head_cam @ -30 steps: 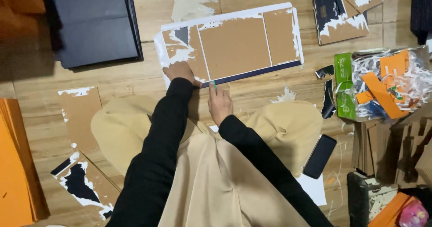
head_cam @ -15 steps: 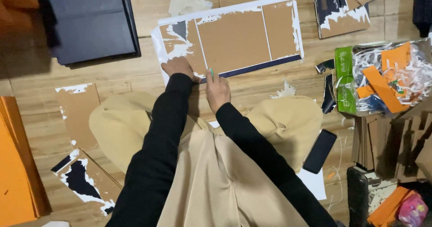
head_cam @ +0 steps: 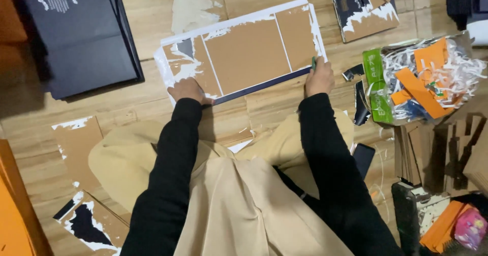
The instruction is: Gluing and aligning cardboard pieces onto paper covers to assemble book or box components.
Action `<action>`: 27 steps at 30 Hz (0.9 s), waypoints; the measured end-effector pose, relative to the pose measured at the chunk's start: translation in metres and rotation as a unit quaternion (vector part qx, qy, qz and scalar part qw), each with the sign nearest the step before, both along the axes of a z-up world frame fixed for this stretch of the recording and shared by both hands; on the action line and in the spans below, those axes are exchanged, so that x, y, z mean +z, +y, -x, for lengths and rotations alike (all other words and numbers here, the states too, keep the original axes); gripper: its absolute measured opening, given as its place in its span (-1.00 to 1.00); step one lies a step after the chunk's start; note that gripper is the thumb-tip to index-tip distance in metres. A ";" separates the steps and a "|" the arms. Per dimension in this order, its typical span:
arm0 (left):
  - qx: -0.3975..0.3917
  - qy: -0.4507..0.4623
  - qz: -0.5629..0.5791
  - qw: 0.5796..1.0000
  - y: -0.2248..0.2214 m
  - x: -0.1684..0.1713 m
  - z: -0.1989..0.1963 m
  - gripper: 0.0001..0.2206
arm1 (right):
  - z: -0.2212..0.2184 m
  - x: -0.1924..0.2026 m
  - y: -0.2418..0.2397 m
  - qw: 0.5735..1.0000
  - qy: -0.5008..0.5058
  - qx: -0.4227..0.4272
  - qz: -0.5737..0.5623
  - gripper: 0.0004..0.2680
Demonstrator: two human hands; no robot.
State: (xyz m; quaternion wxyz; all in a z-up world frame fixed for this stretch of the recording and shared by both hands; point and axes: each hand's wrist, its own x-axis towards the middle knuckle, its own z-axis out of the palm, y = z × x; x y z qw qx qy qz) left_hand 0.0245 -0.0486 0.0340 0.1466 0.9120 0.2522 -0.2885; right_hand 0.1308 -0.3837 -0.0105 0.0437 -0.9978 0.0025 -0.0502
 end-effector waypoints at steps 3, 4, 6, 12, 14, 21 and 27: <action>-0.014 0.026 -0.014 0.999 0.000 -0.012 -0.008 -0.39 | 0.026 -0.003 0.037 0.997 -0.003 0.078 0.018 -0.81; -0.015 0.022 -0.015 1.000 -0.002 -0.004 -0.012 -0.39 | 0.044 0.000 0.057 0.997 -0.007 0.077 0.018 -0.81; -0.049 0.072 -0.030 0.996 -0.009 0.011 -0.016 -0.44 | 0.084 0.006 0.096 0.960 0.036 0.277 0.002 -0.82; -0.050 0.102 -0.084 0.990 -0.011 -0.008 -0.021 -0.48 | 0.054 0.022 0.077 0.958 0.060 0.277 0.053 -0.88; -0.055 0.103 -0.085 0.990 -0.017 0.005 -0.021 -0.47 | 0.008 0.016 0.019 0.982 0.066 0.177 0.028 -0.83; -0.079 -0.006 -0.190 0.979 -0.037 -0.052 -0.035 -0.78 | -0.036 -0.018 -0.084 0.975 0.073 -0.169 -0.125 -0.64; -0.285 -0.316 -0.122 0.897 -0.114 -0.006 0.000 -0.39 | -0.028 -0.018 -0.088 0.957 0.015 -0.256 -0.135 -0.67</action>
